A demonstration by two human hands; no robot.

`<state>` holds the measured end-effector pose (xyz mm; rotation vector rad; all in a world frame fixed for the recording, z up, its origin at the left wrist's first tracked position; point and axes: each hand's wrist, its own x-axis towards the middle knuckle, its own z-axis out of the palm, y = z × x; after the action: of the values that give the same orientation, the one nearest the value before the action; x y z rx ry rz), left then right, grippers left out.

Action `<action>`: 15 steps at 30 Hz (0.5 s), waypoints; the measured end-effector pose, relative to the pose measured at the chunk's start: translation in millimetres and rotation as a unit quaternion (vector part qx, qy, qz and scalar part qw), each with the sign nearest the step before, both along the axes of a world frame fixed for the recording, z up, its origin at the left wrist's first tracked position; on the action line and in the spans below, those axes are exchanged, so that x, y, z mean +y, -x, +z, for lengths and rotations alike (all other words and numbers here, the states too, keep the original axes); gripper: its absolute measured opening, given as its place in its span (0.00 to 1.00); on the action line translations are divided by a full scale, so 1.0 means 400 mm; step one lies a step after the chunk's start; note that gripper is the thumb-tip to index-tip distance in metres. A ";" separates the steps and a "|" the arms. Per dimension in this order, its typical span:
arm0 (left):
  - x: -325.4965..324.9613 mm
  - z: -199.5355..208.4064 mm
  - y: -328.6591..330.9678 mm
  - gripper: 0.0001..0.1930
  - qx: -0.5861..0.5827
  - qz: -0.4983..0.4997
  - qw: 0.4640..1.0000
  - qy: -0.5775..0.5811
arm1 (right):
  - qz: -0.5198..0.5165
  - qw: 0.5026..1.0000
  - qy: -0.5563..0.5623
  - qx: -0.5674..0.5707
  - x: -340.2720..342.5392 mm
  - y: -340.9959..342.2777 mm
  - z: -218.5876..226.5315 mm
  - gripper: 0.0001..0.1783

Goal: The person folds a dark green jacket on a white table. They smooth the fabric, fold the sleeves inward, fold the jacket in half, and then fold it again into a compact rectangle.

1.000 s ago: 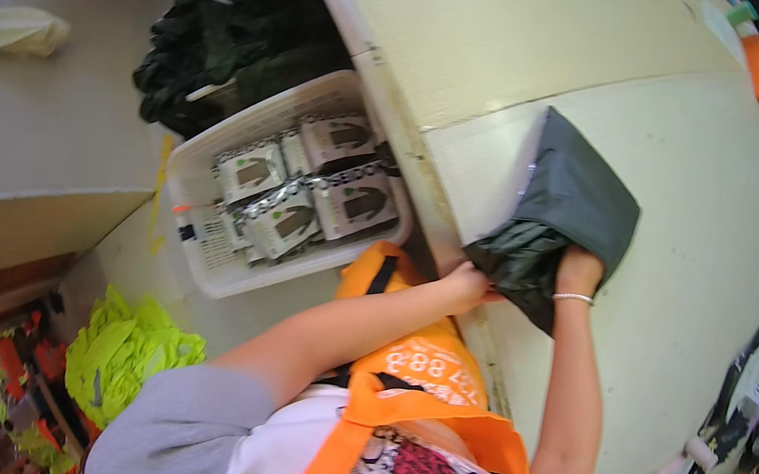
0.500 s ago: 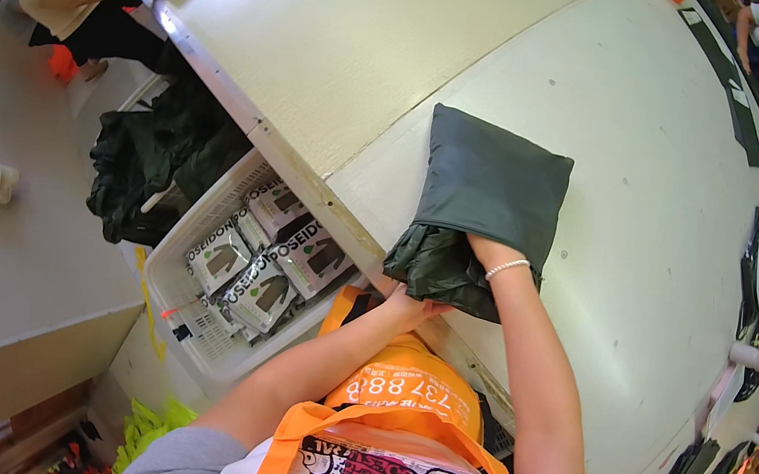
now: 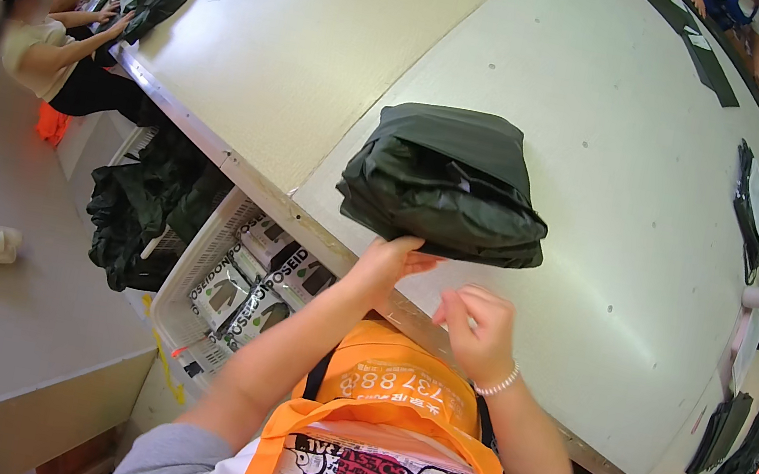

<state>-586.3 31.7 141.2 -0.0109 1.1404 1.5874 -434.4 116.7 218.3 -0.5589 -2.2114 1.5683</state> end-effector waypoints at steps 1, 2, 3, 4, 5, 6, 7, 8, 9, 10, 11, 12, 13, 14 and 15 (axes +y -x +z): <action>0.013 0.019 0.001 0.16 0.038 -0.006 0.999 0.017 | -0.072 0.994 0.074 -0.035 -0.012 0.000 -0.092 0.13; 0.012 0.022 0.010 0.16 0.109 -0.047 0.990 0.072 | -0.135 0.977 0.154 -0.064 -0.027 0.005 -0.170 0.13; 0.003 0.019 0.025 0.15 0.178 -0.083 0.972 0.129 | -0.149 0.955 0.256 -0.007 -0.029 0.023 -0.216 0.12; -0.006 0.023 0.042 0.15 0.247 -0.118 0.944 0.186 | -0.160 0.920 0.355 0.051 -0.019 0.055 -0.254 0.10; -0.019 0.043 0.050 0.15 0.303 -0.223 0.904 0.203 | -0.172 0.870 0.451 0.104 -0.017 0.070 -0.274 0.09; -0.028 0.087 0.052 0.15 0.351 -0.328 0.851 0.214 | -0.182 0.846 0.486 0.127 -0.028 0.075 -0.276 0.08; -0.022 0.141 0.050 0.15 0.397 -0.427 0.783 0.216 | -0.194 0.822 0.514 0.152 -0.032 0.084 -0.275 0.09; -0.018 0.231 0.023 0.15 0.498 -0.461 0.720 0.143 | -0.211 0.799 0.534 0.178 -0.020 0.088 -0.279 0.11; -0.024 0.283 0.004 0.14 0.598 -0.402 0.692 0.050 | -0.185 0.800 0.541 0.183 -0.012 0.086 -0.276 0.13; -0.006 0.314 -0.002 0.17 0.722 -0.328 0.608 -0.039 | -0.163 0.799 0.550 0.182 -0.012 0.073 -0.275 0.15; 0.031 0.343 0.006 0.32 0.808 -0.282 0.513 -0.067 | -0.141 0.798 0.558 0.181 -0.012 0.061 -0.274 0.18; 0.054 0.344 0.020 0.38 0.854 -0.292 0.431 -0.025 | -0.149 0.768 0.596 0.180 -0.023 0.068 -0.230 0.21; 0.071 0.332 0.020 0.44 0.889 -0.299 0.347 0.008 | -0.133 0.790 0.578 0.156 -0.021 0.064 -0.211 0.22; 0.067 0.303 0.012 0.44 0.898 -0.312 0.310 -0.008 | -0.118 0.810 0.559 0.132 -0.016 0.062 -0.198 0.23; 0.061 0.269 0.007 0.44 0.906 -0.326 0.270 -0.027 | -0.103 0.828 0.540 0.111 -0.010 0.064 -0.183 0.24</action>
<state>-589.2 56.1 248.9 2.5642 2.0386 0.0556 -459.9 112.7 145.2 -0.7970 -0.8658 2.4939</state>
